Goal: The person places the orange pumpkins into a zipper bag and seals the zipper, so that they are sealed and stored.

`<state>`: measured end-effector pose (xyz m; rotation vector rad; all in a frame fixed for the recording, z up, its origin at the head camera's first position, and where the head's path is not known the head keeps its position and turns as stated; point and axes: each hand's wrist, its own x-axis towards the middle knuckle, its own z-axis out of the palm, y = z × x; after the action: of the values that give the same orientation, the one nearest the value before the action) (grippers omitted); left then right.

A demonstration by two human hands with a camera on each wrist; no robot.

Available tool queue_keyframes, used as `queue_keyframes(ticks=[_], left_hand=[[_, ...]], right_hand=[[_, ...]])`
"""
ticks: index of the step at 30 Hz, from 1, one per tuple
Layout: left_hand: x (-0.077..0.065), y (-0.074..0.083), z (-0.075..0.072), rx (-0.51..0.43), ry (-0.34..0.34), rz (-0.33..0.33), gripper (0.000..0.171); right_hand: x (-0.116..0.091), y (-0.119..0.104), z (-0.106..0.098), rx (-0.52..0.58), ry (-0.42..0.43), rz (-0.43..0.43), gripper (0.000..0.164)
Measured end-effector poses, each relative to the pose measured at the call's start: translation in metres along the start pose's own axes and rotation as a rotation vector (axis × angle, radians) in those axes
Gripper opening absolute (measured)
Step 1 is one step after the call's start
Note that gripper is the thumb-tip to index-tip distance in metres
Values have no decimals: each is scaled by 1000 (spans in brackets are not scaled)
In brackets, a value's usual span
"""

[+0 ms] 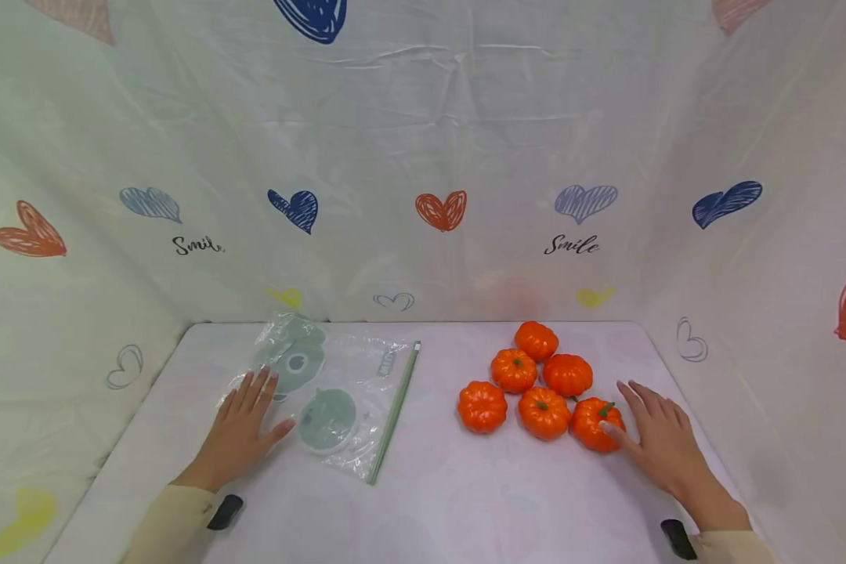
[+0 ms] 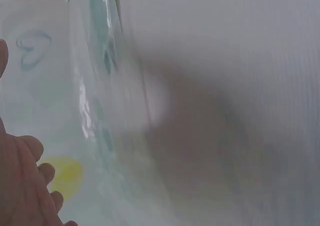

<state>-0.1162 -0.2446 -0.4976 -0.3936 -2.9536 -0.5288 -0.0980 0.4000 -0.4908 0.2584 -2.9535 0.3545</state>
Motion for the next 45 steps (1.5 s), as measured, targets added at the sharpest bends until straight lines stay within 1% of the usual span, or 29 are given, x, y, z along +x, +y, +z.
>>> queue_keyframes(ticks=[4, 7, 13, 17, 21, 24, 28, 35, 41, 45], left_hand=[[-3, 20, 8, 12, 20, 64, 87], [-4, 36, 14, 15, 14, 94, 86], [-4, 63, 25, 5, -49, 114, 85], [-6, 77, 31, -2, -90, 125, 84], [-8, 89, 34, -13, -152, 126, 84], [-10, 96, 38, -33, -183, 130, 84], [-13, 105, 45, -55, -208, 157, 82], [-15, 119, 50, -75, -239, 194, 76], [-16, 126, 56, -47, -251, 219, 69], [-18, 129, 58, -3, -234, 237, 65]], right_hand=[[-5, -4, 2, 4, -4, -4, 76], [-7, -6, 2, -2, -16, 4, 80], [-10, -10, 3, -7, -19, 10, 86], [-12, -12, 4, -7, -10, 10, 91], [-15, -12, 6, -16, 2, 19, 95], [-16, -13, 8, -15, -7, 46, 98], [-19, -14, 9, -5, -33, 84, 99], [-19, -12, 15, -6, -31, 86, 95], [-19, -13, 16, -8, -45, 108, 94], [-19, -14, 17, -13, -52, 113, 93]])
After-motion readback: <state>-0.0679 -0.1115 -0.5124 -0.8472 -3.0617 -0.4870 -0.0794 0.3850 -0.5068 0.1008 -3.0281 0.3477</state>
